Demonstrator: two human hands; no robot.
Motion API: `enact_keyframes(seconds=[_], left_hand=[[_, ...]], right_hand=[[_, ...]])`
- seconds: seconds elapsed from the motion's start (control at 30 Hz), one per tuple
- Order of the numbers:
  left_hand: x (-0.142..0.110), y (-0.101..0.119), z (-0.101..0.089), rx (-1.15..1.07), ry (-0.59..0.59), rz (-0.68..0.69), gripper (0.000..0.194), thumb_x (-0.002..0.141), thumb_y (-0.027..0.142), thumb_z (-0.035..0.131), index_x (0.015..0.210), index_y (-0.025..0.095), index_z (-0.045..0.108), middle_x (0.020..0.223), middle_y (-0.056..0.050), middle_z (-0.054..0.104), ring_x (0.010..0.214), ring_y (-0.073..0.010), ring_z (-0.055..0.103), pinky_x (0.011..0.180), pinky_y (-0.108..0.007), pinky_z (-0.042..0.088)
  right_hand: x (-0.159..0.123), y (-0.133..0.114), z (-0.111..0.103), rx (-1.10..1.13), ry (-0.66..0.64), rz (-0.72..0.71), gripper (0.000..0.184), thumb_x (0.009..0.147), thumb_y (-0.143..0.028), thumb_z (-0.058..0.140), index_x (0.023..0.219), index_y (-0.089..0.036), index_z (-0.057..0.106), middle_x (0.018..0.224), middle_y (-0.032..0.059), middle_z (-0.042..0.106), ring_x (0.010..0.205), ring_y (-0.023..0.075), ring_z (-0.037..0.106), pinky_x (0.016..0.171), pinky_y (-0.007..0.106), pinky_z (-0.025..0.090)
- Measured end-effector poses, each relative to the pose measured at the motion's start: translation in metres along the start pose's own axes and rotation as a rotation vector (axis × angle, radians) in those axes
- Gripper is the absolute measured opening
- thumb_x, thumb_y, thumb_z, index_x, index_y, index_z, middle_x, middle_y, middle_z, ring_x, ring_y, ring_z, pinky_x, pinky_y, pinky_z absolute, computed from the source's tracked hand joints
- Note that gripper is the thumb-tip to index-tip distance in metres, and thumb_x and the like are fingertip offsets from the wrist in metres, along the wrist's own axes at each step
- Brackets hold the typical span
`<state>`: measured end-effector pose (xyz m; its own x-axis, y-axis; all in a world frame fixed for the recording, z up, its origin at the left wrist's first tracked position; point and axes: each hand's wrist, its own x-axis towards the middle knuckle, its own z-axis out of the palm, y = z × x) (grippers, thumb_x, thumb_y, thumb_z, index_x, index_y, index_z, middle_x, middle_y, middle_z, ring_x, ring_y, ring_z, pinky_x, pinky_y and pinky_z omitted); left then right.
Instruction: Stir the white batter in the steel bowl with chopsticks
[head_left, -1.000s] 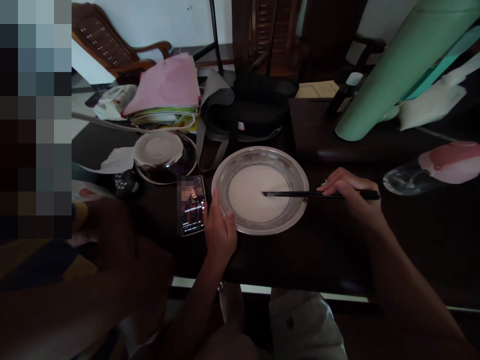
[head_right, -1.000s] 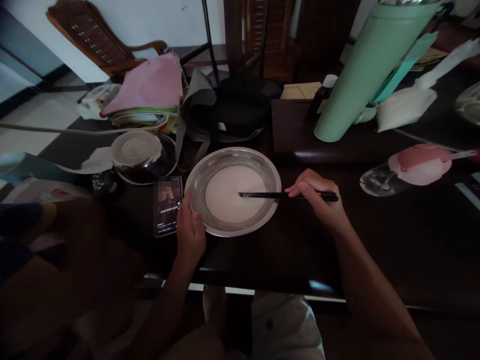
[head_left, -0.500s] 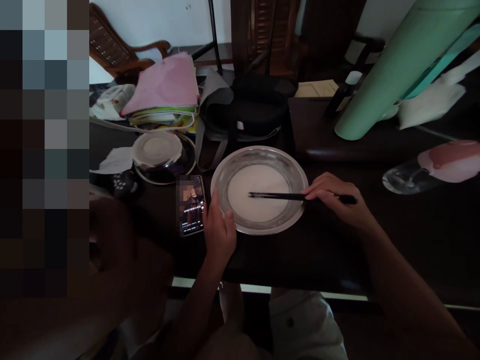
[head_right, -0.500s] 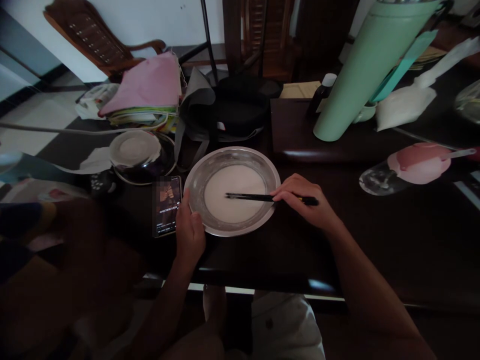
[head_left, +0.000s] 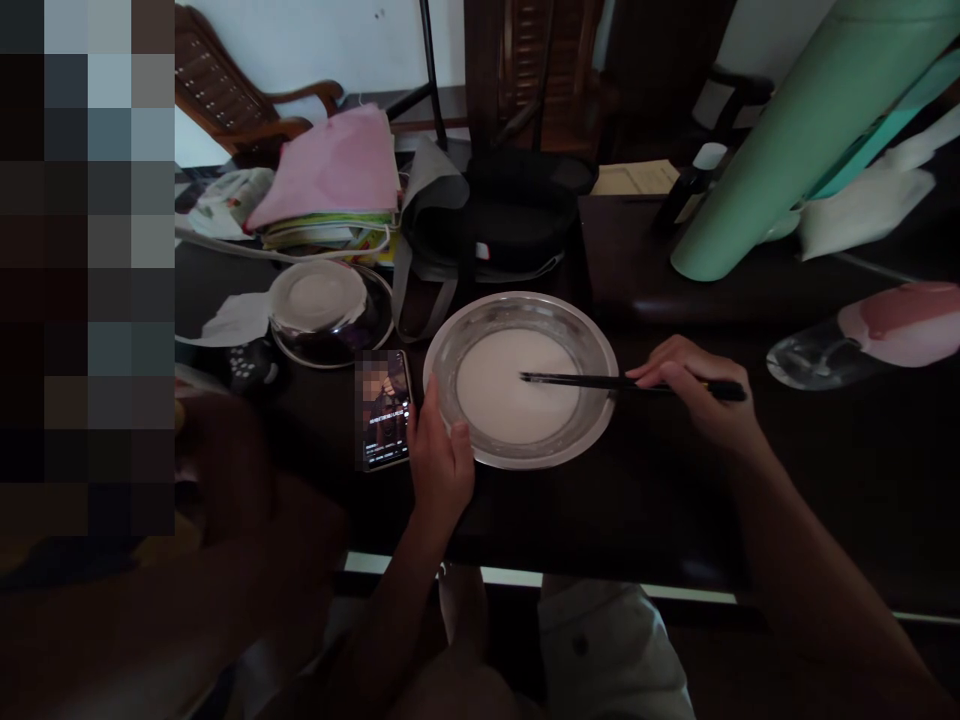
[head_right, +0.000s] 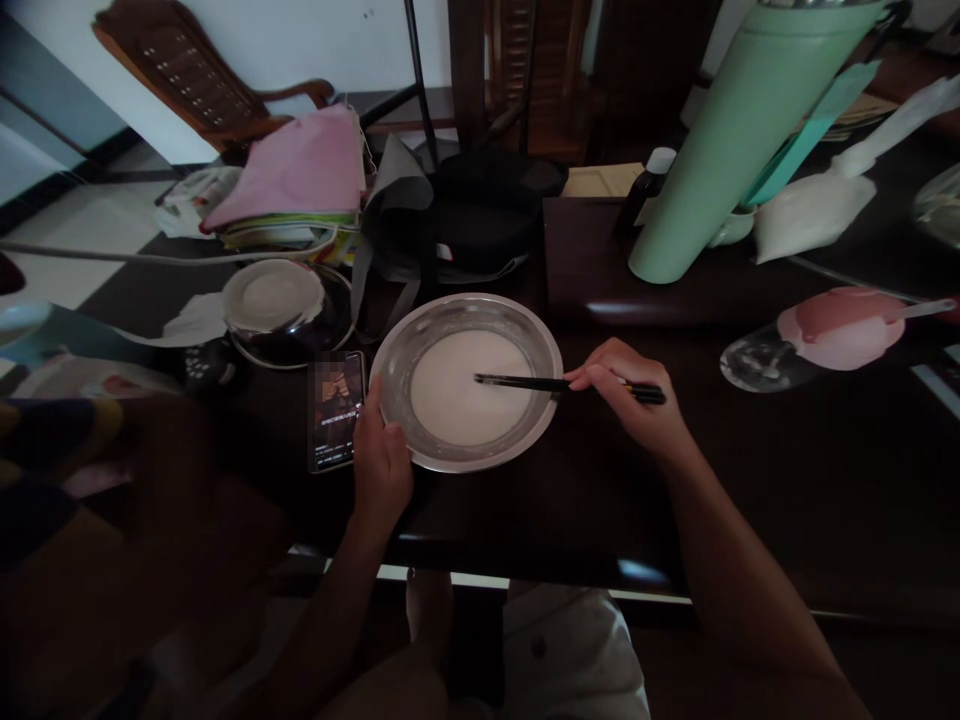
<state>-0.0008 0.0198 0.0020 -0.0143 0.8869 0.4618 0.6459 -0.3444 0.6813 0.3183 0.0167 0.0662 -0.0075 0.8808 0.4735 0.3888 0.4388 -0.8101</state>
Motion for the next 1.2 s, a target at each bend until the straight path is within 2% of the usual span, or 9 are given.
enact_keyframes(seconds=[0.17,0.23,0.37,0.53,0.7,0.83,0.93,1.03,1.2], left_hand=[[-0.0004,0.0004,0.0012,0.002,0.007,-0.007,0.068,0.110,0.058,0.031,0.161,0.015,0.044,0.163,-0.023,0.052,0.153,-0.0300,0.049,0.128,-0.051,0.033],[-0.0007,0.0004,0.0017,-0.009,0.012,-0.019,0.068,0.110,0.058,0.032,0.161,0.016,0.044,0.164,-0.022,0.050,0.155,-0.0300,0.046,0.129,-0.051,0.031],[-0.0008,0.0009,0.0016,-0.025,0.012,-0.018,0.066,0.110,0.057,0.034,0.161,0.016,0.045,0.165,-0.021,0.050,0.156,-0.0299,0.044,0.130,-0.050,0.030],[-0.0005,0.0013,0.0009,-0.026,-0.005,-0.035,0.069,0.109,0.060,0.032,0.162,0.016,0.043,0.167,-0.022,0.047,0.157,-0.0311,0.044,0.130,-0.052,0.030],[-0.0013,0.0003,0.0017,-0.017,0.010,-0.028,0.068,0.109,0.059,0.032,0.161,0.016,0.044,0.166,-0.022,0.048,0.156,-0.0310,0.044,0.129,-0.053,0.031],[-0.0010,0.0004,0.0012,-0.011,0.002,-0.028,0.069,0.109,0.059,0.032,0.162,0.016,0.043,0.166,-0.022,0.048,0.157,-0.0314,0.044,0.130,-0.053,0.031],[-0.0006,0.0009,0.0010,-0.008,-0.005,-0.028,0.069,0.110,0.059,0.031,0.162,0.016,0.042,0.166,-0.022,0.047,0.157,-0.0313,0.043,0.130,-0.053,0.030],[-0.0007,0.0013,0.0014,-0.011,0.003,-0.027,0.067,0.110,0.058,0.032,0.161,0.016,0.044,0.165,-0.021,0.050,0.156,-0.0307,0.044,0.130,-0.052,0.030],[-0.0008,0.0011,0.0012,-0.018,0.003,-0.034,0.069,0.109,0.060,0.032,0.162,0.017,0.043,0.166,-0.022,0.049,0.157,-0.0307,0.044,0.130,-0.053,0.030]], right_hand=[[0.0002,-0.0008,0.0002,0.004,-0.119,-0.029,0.026,0.101,-0.034,0.065,0.084,-0.030,0.083,0.087,0.0030,0.083,0.084,0.0231,0.073,0.078,0.042,0.058],[0.0009,-0.0015,0.0000,-0.038,-0.099,-0.030,0.023,0.101,-0.035,0.066,0.085,-0.031,0.084,0.089,0.0031,0.083,0.086,0.0233,0.074,0.080,0.042,0.058],[0.0007,-0.0014,-0.0013,0.006,-0.009,-0.004,0.034,0.103,-0.040,0.062,0.077,-0.030,0.081,0.080,0.0037,0.080,0.077,0.0224,0.072,0.073,0.041,0.057],[0.0007,-0.0007,0.0002,-0.023,-0.124,-0.042,0.024,0.101,-0.036,0.065,0.086,-0.031,0.084,0.089,0.0035,0.083,0.086,0.0240,0.074,0.079,0.043,0.058],[0.0005,-0.0005,-0.0008,0.009,-0.006,-0.011,0.033,0.103,-0.037,0.062,0.077,-0.030,0.082,0.081,0.0030,0.080,0.077,0.0222,0.072,0.072,0.040,0.057],[0.0005,-0.0016,0.0006,0.007,-0.114,-0.023,0.027,0.101,-0.037,0.065,0.082,-0.031,0.083,0.085,0.0027,0.082,0.082,0.0233,0.074,0.077,0.043,0.058],[0.0003,-0.0017,0.0001,-0.027,-0.075,-0.024,0.023,0.100,-0.035,0.067,0.084,-0.032,0.084,0.088,0.0024,0.083,0.083,0.0233,0.074,0.078,0.043,0.058],[-0.0003,-0.0011,-0.0013,0.020,-0.012,0.006,0.032,0.103,-0.037,0.062,0.078,-0.031,0.082,0.081,0.0024,0.081,0.077,0.0230,0.073,0.072,0.042,0.057],[0.0005,-0.0016,0.0000,-0.022,-0.120,-0.026,0.025,0.101,-0.037,0.066,0.084,-0.032,0.084,0.088,0.0031,0.083,0.085,0.0244,0.074,0.079,0.043,0.059]])
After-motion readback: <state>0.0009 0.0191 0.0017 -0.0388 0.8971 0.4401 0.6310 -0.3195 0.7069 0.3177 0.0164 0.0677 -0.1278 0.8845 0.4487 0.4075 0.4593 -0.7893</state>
